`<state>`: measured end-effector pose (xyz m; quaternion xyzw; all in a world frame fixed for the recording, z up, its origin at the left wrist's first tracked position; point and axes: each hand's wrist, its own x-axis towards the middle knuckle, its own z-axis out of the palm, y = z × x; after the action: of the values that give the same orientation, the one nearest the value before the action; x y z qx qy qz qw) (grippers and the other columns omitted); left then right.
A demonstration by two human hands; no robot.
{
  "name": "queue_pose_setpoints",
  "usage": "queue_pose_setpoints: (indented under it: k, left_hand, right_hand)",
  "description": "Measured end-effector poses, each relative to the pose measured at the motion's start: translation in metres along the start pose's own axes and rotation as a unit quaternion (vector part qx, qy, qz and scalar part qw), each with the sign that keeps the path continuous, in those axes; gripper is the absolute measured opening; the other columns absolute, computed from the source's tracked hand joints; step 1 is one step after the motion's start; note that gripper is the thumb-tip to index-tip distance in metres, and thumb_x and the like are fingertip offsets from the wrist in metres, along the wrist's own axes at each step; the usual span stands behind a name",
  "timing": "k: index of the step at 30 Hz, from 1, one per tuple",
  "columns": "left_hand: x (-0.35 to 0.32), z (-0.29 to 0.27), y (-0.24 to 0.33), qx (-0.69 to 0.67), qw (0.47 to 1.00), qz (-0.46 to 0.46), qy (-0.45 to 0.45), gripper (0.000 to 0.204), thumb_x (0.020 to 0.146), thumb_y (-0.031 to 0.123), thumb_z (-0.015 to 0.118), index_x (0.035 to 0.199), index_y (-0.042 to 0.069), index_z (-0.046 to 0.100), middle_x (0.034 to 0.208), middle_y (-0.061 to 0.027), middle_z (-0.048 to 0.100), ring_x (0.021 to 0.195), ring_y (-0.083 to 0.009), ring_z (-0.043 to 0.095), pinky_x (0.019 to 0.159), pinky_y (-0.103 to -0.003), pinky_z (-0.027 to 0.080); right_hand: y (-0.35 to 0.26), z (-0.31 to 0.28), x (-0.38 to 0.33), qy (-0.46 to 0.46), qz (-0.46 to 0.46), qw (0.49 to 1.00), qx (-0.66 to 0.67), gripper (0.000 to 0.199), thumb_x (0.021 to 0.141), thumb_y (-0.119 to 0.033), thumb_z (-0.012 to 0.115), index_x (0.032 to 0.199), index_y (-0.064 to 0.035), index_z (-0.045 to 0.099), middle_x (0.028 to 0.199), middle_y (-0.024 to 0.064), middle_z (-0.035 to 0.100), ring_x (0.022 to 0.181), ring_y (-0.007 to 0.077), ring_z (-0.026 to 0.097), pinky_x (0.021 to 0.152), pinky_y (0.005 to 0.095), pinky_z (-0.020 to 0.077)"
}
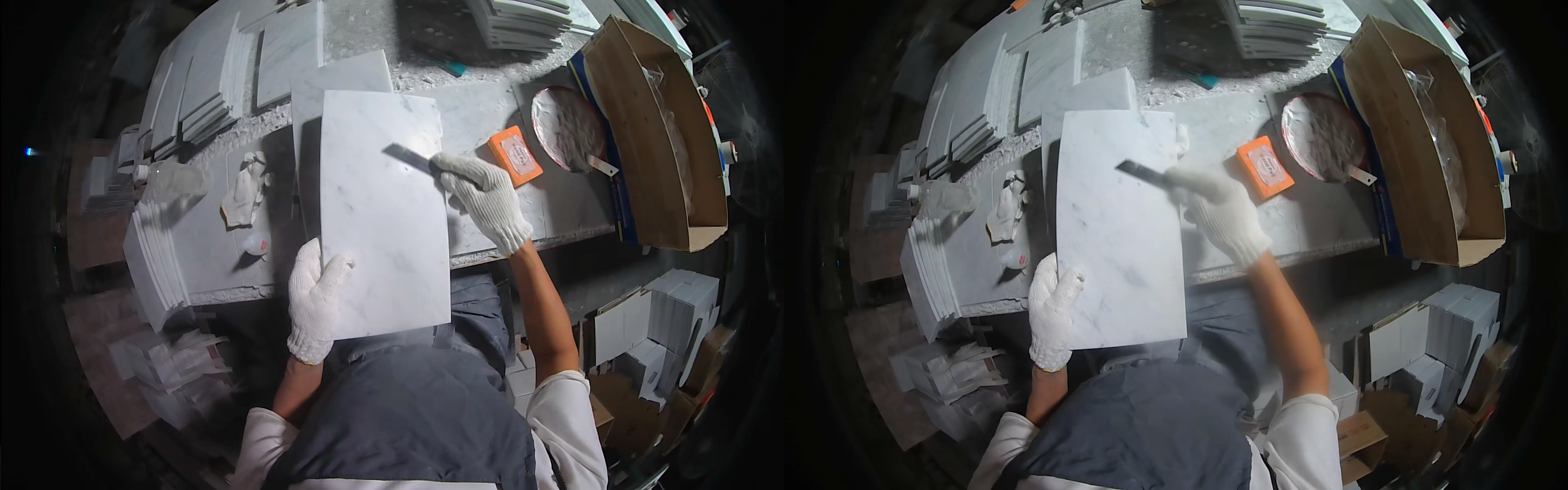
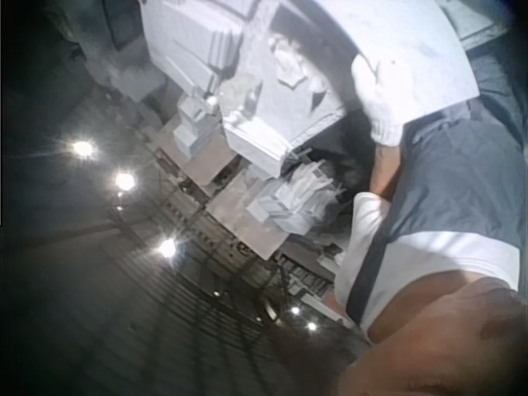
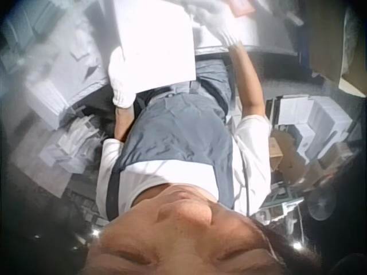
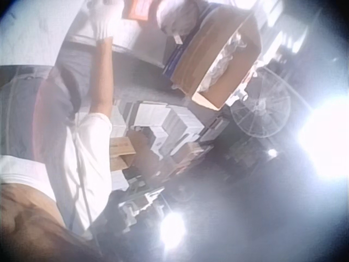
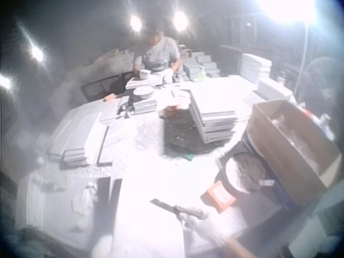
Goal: The person scrubs and scrapes a white rectangular tile on a workbench using a small orange sponge and a metal scraper. They repeatedly apply a liquid from a spray bottle, wipe the surface, and scrape off residue. The person stacks the cleaned tile with others on the table.
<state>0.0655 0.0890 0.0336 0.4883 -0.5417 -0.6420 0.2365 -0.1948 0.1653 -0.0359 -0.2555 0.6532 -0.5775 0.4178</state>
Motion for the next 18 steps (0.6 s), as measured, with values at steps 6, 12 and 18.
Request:
queue_pose_setpoints:
  k: [6, 12, 18]
  left_hand:
    - [0.001, 0.000, -0.001, 0.011, 1.000, 0.008, -0.008, 0.037, 0.098, 0.004, 0.061, 0.133, -0.005, 0.053, 0.113, -0.0062, 0.065, 0.099, -0.0099, 0.060, 0.091, -0.027, 0.050]
    - [-0.002, 0.000, 0.003, 0.006, 0.999, 0.029, -0.028, 0.039, 0.098, 0.005, 0.062, 0.134, -0.005, 0.052, 0.117, -0.0069, 0.064, 0.102, -0.0104, 0.060, 0.094, -0.028, 0.050]
    - [-0.001, -0.002, 0.001, 0.005, 1.000, 0.017, -0.022, 0.040, 0.098, 0.004, 0.062, 0.136, -0.005, 0.051, 0.118, -0.0076, 0.063, 0.104, -0.0108, 0.060, 0.095, -0.029, 0.050]
  right_hand:
    - [0.030, -0.013, -0.031, 0.047, 0.055, 0.976, 0.203, 0.042, 0.101, -0.010, 0.062, 0.139, 0.0052, 0.056, 0.098, 0.0047, 0.064, 0.075, 0.0089, 0.058, 0.062, 0.0214, 0.0501]
    - [0.049, -0.002, -0.036, 0.064, 0.041, 0.952, 0.298, 0.052, 0.099, -0.007, 0.064, 0.145, 0.0081, 0.046, 0.101, 0.0082, 0.059, 0.081, 0.0144, 0.056, 0.068, 0.0254, 0.0486]
    - [0.046, -0.008, -0.022, 0.022, 0.065, 0.944, 0.323, 0.038, 0.099, -0.011, 0.066, 0.134, 0.0036, 0.058, 0.101, 0.0074, 0.063, 0.080, 0.0124, 0.059, 0.064, 0.0248, 0.0500]
